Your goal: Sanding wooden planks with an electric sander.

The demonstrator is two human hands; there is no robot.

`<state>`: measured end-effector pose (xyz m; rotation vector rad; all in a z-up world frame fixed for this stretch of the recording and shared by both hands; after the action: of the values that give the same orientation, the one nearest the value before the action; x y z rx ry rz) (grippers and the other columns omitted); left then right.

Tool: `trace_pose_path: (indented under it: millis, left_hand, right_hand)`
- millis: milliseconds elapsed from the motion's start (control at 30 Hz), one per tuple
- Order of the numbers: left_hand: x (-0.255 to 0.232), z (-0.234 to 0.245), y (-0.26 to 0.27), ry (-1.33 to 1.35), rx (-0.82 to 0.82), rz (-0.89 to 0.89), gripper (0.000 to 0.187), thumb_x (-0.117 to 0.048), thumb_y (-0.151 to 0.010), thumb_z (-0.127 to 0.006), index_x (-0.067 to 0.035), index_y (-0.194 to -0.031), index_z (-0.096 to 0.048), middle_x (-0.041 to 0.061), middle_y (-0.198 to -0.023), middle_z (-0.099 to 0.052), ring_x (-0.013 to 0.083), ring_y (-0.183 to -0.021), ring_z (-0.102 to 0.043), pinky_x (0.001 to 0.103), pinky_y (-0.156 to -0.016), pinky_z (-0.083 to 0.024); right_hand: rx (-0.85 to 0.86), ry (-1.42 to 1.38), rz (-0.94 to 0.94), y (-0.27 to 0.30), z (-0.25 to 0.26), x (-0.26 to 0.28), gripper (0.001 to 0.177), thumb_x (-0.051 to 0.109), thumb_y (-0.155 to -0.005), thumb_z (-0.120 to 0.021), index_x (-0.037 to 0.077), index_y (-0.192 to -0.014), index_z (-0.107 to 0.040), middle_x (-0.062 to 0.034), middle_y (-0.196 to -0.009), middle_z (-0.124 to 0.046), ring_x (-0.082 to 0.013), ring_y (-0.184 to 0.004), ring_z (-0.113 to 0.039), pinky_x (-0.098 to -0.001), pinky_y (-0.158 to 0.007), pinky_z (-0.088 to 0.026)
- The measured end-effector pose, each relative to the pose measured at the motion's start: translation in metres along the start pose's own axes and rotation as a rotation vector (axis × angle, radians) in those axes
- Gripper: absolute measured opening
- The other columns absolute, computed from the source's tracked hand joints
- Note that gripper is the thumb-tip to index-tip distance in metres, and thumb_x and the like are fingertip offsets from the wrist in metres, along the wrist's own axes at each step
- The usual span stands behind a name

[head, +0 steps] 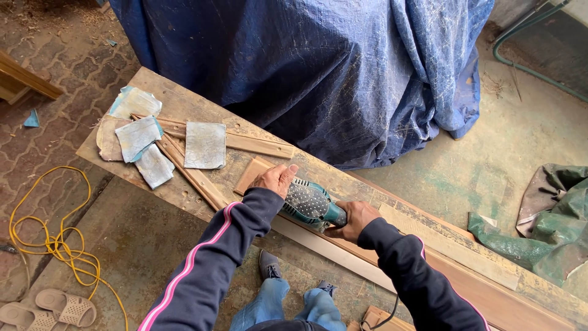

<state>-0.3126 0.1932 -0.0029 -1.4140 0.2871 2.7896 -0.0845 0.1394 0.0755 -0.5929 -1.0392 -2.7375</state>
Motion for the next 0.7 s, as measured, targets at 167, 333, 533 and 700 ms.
trace_pose_path:
  millis: [167, 333, 533, 700]
  left_hand:
    - [0.008, 0.015, -0.006, 0.003, -0.011, 0.051, 0.059, -0.062, -0.101, -0.044, -0.007, -0.082, -0.058, 0.017, -0.077, -0.065, 0.0407, -0.074, -0.063, 0.048, -0.069, -0.049]
    - [0.019, 0.028, -0.011, 0.0, -0.063, -0.002, 0.062, -0.062, -0.102, -0.045, -0.005, -0.081, -0.058, 0.017, -0.077, -0.066, 0.0399, -0.074, -0.063, 0.048, -0.071, -0.05]
    - [0.027, 0.044, -0.015, 0.006, -0.09, 0.001, 0.057, -0.061, -0.101, -0.045, -0.008, -0.088, -0.062, 0.017, -0.082, -0.068, 0.0407, -0.077, -0.064, 0.049, -0.07, -0.05]
    - [0.028, 0.059, -0.018, 0.025, -0.077, 0.046, 0.056, -0.061, -0.101, -0.044, -0.009, -0.09, -0.062, 0.015, -0.08, -0.067, 0.0391, -0.074, -0.065, 0.048, -0.069, -0.051]
  right_hand:
    - [0.012, -0.023, -0.002, -0.01, 0.003, 0.018, 0.052, 0.049, -0.068, -0.088, 0.017, -0.107, -0.074, -0.0102, -0.09, -0.077, -0.0281, -0.088, -0.075, -0.0424, -0.08, -0.057]
    - [-0.008, -0.039, 0.025, -0.02, 0.004, 0.028, 0.052, 0.047, -0.069, -0.088, 0.016, -0.108, -0.075, -0.0122, -0.089, -0.078, -0.0283, -0.086, -0.076, -0.0412, -0.08, -0.058]
    - [0.024, -0.044, 0.009, -0.03, 0.007, 0.046, 0.052, 0.046, -0.069, -0.087, 0.016, -0.109, -0.074, -0.0126, -0.087, -0.078, -0.0285, -0.084, -0.077, -0.04, -0.08, -0.059]
    - [-0.002, -0.015, 0.031, -0.038, 0.008, 0.057, 0.05, 0.046, -0.07, -0.087, 0.015, -0.107, -0.075, -0.0128, -0.087, -0.077, -0.0297, -0.085, -0.075, -0.042, -0.08, -0.057]
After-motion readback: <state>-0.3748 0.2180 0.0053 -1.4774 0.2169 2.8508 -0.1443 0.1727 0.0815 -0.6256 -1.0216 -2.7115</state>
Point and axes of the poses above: each hand's wrist, its own y-axis away from the middle knuckle, its own z-axis out of the back of the hand, x = y × z, the point moved 4 cm from there along -y, towards the middle knuckle
